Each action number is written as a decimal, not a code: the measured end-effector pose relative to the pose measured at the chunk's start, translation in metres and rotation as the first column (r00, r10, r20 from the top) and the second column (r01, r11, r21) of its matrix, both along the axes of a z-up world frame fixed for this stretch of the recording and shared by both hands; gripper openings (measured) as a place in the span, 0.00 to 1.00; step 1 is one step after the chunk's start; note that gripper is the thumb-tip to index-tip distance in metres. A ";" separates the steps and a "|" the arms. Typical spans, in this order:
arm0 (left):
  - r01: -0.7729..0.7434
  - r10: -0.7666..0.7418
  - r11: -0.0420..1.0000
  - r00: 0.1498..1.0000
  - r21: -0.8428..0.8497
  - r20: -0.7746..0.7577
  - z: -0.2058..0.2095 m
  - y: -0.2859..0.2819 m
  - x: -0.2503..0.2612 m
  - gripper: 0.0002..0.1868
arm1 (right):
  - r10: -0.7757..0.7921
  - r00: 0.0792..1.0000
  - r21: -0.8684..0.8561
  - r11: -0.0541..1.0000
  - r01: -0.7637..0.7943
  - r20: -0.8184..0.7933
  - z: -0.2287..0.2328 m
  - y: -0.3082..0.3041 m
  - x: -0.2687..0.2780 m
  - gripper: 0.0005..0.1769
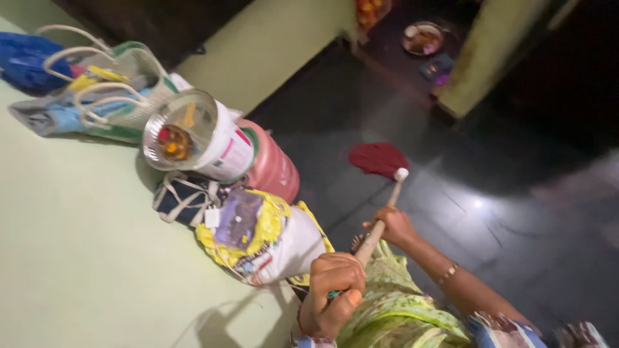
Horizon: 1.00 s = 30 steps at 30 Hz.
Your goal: The person mops a dark tiled floor by hand using a red string mop, moving the mop head in overlapping strokes across the surface.
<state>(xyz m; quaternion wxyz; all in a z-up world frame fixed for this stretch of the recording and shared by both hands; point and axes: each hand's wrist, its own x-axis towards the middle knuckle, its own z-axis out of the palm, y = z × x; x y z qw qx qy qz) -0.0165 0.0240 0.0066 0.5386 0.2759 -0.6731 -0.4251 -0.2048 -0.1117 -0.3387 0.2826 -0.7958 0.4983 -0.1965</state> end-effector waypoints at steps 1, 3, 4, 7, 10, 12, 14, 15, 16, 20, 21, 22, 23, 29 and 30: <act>0.047 -0.047 0.999 0.999 -0.008 -0.010 0.001 0.011 -0.011 0.12 | -0.019 1.000 0.006 1.000 0.019 -0.006 -0.008 0.025 -0.022 0.20; 0.112 -0.112 0.994 0.993 -0.012 -0.025 0.003 0.032 -0.032 0.13 | -0.134 0.984 -0.097 0.985 0.145 0.115 -0.024 0.077 -0.066 0.19; 0.110 -0.110 0.994 0.994 0.001 0.013 0.003 0.045 -0.041 0.12 | -0.153 0.982 -0.094 0.982 0.163 0.111 -0.031 0.102 -0.089 0.19; 0.185 -0.183 0.981 0.982 0.061 -0.044 -0.022 0.066 -0.088 0.13 | -0.454 0.882 0.049 0.891 0.451 0.130 -0.052 0.172 -0.148 0.17; 0.392 -0.383 0.910 0.919 0.132 -0.089 -0.047 0.081 -0.121 0.14 | -0.587 0.805 0.015 0.809 0.588 0.084 -0.057 0.228 -0.192 0.16; 0.507 -0.510 0.843 0.860 0.178 -0.033 -0.053 0.093 -0.128 0.13 | -0.641 0.762 -0.022 0.764 0.645 0.090 -0.057 0.245 -0.202 0.15; 0.531 -0.541 0.826 0.841 0.187 0.002 -0.050 0.097 -0.132 0.15 | -0.665 0.743 0.013 0.746 0.666 0.079 -0.057 0.250 -0.203 0.18; 0.539 -0.550 0.821 0.835 0.188 0.005 -0.045 0.097 -0.127 0.15 | -0.673 0.735 0.013 0.739 0.674 0.082 -0.057 0.248 -0.199 0.18; 0.556 -0.566 0.814 0.824 0.170 0.014 -0.037 0.097 -0.116 0.16 | -0.643 0.761 0.000 0.764 0.645 0.082 -0.057 0.243 -0.188 0.18; 0.571 -0.577 0.817 0.811 0.083 0.100 0.002 0.103 -0.072 0.18 | -0.499 0.826 0.051 0.862 0.505 0.263 -0.048 0.212 -0.129 0.15; 0.599 -0.594 0.800 0.791 0.013 0.146 0.009 0.105 -0.062 0.19 | -0.396 0.862 0.022 0.911 0.411 0.317 -0.045 0.206 -0.111 0.15; 0.627 -0.607 0.777 0.770 -0.055 0.195 0.013 0.106 -0.053 0.20 | -0.351 0.882 0.015 0.931 0.365 0.315 -0.043 0.201 -0.090 0.14; 0.626 -0.607 0.778 0.770 -0.049 0.197 0.015 0.107 -0.044 0.20 | -0.305 0.899 0.010 0.948 0.318 0.315 -0.039 0.196 -0.068 0.14; 0.576 -0.443 0.789 0.775 -0.213 0.452 0.000 0.125 -0.003 0.16 | 0.040 0.869 0.003 0.999 -0.048 0.494 -0.006 0.179 0.041 0.13; 0.556 -0.408 0.781 0.799 -0.284 0.442 -0.004 0.122 0.001 0.15 | 0.162 0.848 -0.059 0.986 -0.154 0.504 -0.002 0.177 0.048 0.13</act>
